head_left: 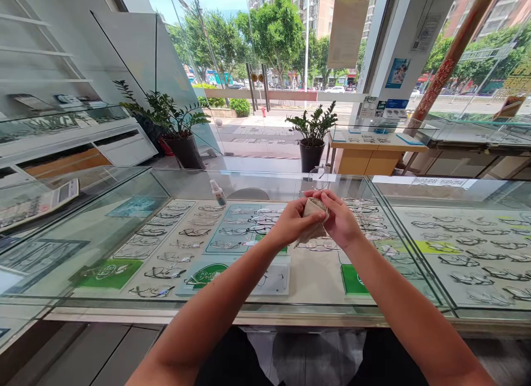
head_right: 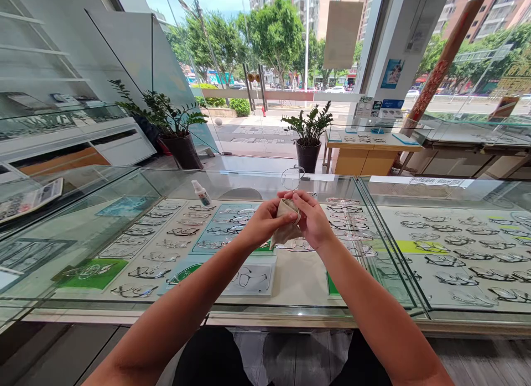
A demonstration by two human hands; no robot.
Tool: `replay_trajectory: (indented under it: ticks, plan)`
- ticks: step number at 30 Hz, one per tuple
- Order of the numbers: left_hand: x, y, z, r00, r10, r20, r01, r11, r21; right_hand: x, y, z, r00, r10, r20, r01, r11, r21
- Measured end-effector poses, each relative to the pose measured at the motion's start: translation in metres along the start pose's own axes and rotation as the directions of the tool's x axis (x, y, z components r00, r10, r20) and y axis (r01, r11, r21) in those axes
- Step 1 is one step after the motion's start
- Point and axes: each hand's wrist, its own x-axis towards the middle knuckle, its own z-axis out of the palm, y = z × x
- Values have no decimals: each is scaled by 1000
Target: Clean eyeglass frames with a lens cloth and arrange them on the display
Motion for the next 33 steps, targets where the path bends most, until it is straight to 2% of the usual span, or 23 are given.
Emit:
replay_trajectory:
  ticks: [10,16,19,27,30,33]
  plan:
    - [1,-7,-2,999,36,-14,-36,999,34,-1,1,1,1000,-14,18,14,999,-29]
    - [4,-9,2,995,71,-75,-73,997,-14,-2,1,7,999,-39,20,40,998,-51]
    - [5,-10,5,988,100,-114,-104,994,-26,-3,2,10,997,-69,16,70,993,-94]
    - [3,-9,9,958,198,-210,-197,980,23,-5,7,7,974,-188,126,210,959,-192]
    - [3,-8,6,954,206,-216,-198,978,58,-4,7,5,980,-168,105,188,957,-222]
    - [5,-7,2,970,172,-171,-162,984,74,-3,6,2,984,-175,43,180,951,-250]
